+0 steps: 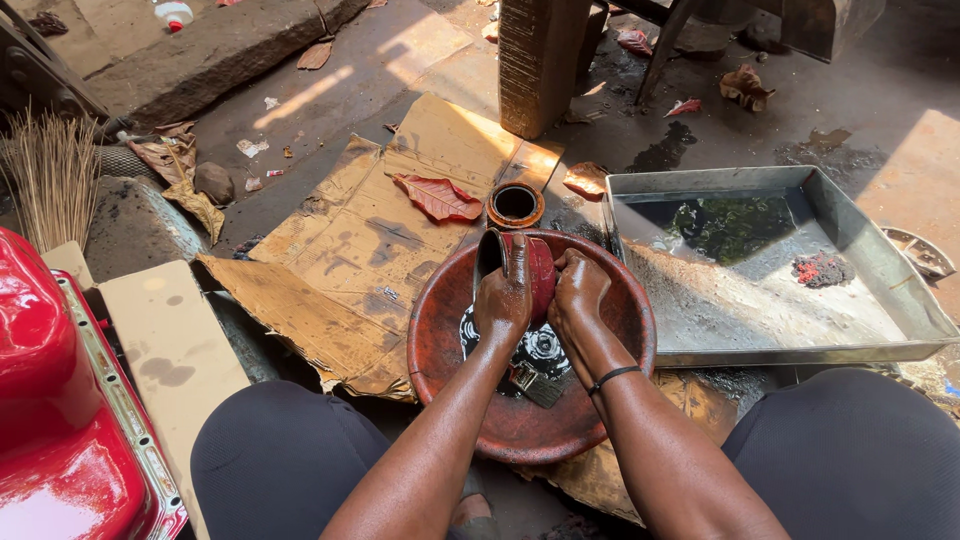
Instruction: The person scrubs a metal cup and a red container with a brush inside a basin filled with soapy water. They rinse the items and continue scrubbing the red container thoroughly.
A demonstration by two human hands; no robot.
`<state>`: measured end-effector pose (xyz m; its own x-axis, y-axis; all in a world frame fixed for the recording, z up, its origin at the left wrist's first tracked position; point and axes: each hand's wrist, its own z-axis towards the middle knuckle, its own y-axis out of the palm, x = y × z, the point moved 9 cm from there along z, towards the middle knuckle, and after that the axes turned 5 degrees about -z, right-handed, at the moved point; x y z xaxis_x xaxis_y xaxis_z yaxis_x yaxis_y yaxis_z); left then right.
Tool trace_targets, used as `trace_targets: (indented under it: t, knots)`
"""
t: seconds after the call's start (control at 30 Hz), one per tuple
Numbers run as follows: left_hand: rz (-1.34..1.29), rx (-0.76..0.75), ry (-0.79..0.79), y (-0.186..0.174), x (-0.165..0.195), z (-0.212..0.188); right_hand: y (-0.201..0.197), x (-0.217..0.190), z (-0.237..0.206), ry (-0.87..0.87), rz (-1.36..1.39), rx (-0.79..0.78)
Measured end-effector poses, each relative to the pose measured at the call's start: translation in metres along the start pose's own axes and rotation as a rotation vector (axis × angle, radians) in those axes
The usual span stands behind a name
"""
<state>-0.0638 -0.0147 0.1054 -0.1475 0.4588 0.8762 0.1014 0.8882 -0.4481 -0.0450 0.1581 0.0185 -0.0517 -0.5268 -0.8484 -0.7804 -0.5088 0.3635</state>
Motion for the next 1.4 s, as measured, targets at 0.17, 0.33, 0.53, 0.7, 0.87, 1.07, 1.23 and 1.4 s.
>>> trace_targets:
  t: [0.17,0.33,0.53,0.7,0.87,1.07,1.23,1.4]
  knots:
    - [-0.030,-0.039,-0.055,0.005,-0.009,0.003,-0.001,-0.009,-0.004,-0.048,-0.080,0.011]
    - [-0.055,-0.031,-0.059,0.009,-0.020,0.009,0.000,-0.009,-0.004,-0.084,-0.085,0.014]
    - [-0.161,0.060,-0.165,0.015,-0.042,0.030,0.016,-0.007,-0.005,0.116,-0.110,-0.102]
    - [-0.802,0.106,-0.484,0.009,-0.076,0.042,0.055,-0.033,-0.016,0.131,-0.521,-0.580]
    - [-1.230,-0.116,-0.467,0.012,-0.061,0.052,0.082,-0.067,-0.011,-0.130,-1.126,-0.760]
    - [-1.365,-0.130,-0.476,0.004,-0.048,0.048,0.111,-0.118,-0.025,-0.661,-1.539,-0.819]
    - [-1.317,-0.095,-0.489,-0.002,-0.041,0.043,0.090,-0.137,-0.059,-0.860,-1.536,-0.808]
    - [-1.269,-0.086,-0.455,0.000,-0.045,0.055,0.075,-0.147,-0.063,-0.732,-1.427,-0.681]
